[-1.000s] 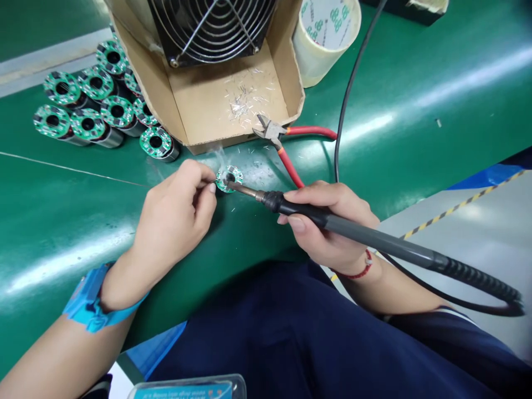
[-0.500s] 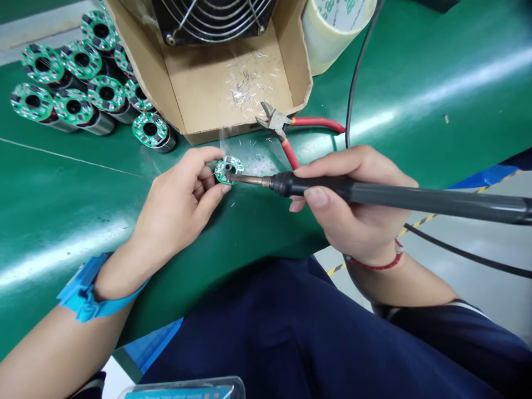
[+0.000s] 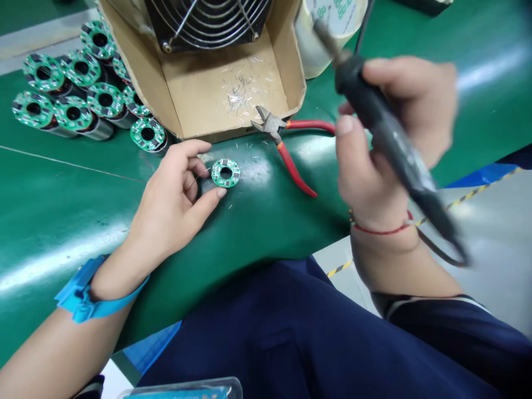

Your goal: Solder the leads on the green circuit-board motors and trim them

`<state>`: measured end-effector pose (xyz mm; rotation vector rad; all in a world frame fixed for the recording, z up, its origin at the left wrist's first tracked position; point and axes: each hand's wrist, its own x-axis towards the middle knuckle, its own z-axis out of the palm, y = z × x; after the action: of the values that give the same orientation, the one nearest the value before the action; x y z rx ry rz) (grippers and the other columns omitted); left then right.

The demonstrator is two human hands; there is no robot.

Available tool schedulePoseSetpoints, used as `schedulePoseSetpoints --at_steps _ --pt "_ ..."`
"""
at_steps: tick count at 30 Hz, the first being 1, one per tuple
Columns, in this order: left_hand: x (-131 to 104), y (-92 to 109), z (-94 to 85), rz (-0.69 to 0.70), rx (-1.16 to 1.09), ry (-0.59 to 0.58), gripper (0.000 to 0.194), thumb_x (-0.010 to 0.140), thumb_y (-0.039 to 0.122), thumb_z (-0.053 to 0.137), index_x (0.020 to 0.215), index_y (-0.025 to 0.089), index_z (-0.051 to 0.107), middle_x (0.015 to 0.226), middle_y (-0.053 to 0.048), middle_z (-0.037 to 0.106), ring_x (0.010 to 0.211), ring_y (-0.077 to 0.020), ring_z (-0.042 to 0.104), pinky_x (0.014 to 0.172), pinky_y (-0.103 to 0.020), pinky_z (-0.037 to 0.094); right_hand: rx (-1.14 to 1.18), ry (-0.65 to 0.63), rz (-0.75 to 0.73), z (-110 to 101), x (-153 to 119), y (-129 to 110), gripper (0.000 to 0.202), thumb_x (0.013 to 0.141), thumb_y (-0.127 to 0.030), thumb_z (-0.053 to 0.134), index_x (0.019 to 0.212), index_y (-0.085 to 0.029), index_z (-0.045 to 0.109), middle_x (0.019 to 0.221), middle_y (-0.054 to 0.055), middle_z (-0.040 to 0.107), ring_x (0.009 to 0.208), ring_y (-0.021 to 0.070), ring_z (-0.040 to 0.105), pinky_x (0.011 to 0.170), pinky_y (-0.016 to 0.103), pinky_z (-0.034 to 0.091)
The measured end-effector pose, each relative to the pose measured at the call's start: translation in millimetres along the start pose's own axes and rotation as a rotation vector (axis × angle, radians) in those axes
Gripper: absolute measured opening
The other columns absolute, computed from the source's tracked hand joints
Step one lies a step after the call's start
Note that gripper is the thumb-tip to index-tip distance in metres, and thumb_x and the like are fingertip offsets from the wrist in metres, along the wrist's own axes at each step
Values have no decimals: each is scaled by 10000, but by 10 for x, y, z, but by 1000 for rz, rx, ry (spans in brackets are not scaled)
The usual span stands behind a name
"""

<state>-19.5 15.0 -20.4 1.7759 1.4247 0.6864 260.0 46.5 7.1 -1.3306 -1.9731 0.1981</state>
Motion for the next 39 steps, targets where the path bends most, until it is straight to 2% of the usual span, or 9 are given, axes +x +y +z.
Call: schedulePoseSetpoints --at_steps 3,6,8,10,15,18,25,32,39 --pt "14 -21 10 51 82 -13 634 867 248 706 1455 263 470 1163 -48 634 590 -48 425 658 -270 481 40 -102 -73 38 95 248 426 1048 -282 572 1427 -90 584 1299 143 698 1063 192 726 1022 357 559" --pt "31 -3 26 109 183 -30 534 902 251 695 1420 229 564 873 5 584 600 -70 417 686 -269 470 168 -137 -40 86 23 399 437 1058 -380 559 1460 -217 510 1406 114 632 1215 216 703 1087 394 556" --pt "35 15 40 93 189 -20 468 914 258 687 1373 220 604 707 42 477 572 -73 412 646 -244 433 89 -211 -108 110 -81 450 775 930 -622 686 1527 -215 406 1538 174 511 1463 341 515 1203 547 459" --pt "29 28 52 44 162 -2 424 904 266 694 1319 221 615 631 63 425 536 -70 413 585 -225 379 -45 -317 -146 121 -179 464 1075 770 -731 786 1568 -168 337 1573 230 454 1476 439 454 1196 667 408" --pt "-23 44 59 -18 73 24 374 890 329 719 1218 225 572 615 71 441 528 -74 431 542 -229 334 -242 -314 -112 95 -309 313 410 918 -292 621 1304 -165 572 1048 149 669 926 310 647 786 496 572" --pt "-60 59 58 -12 67 10 396 889 375 733 1214 235 555 645 63 464 558 -84 454 563 -242 350 -176 -270 -159 60 -345 149 323 926 -168 529 1242 -224 568 926 93 653 771 241 594 659 400 536" --pt "-119 110 49 48 151 31 402 886 355 775 1215 263 564 768 43 534 603 -71 464 576 -245 347 -172 -416 -261 -30 -307 3 357 963 -254 513 1317 -218 552 1063 116 687 931 293 633 806 471 546" --pt "-109 138 46 158 259 69 358 867 282 781 1162 227 586 783 41 499 604 -61 424 592 -240 342 -260 -465 -404 -122 -233 45 319 1004 -345 513 1267 -184 599 879 86 604 779 243 529 681 385 439" --pt "-133 174 -38 86 192 127 424 891 315 772 1257 252 568 838 35 531 588 -47 434 580 -228 387 -337 -325 -254 -26 -216 -50 289 1038 -380 535 1200 -178 665 821 61 631 733 205 557 649 337 433"
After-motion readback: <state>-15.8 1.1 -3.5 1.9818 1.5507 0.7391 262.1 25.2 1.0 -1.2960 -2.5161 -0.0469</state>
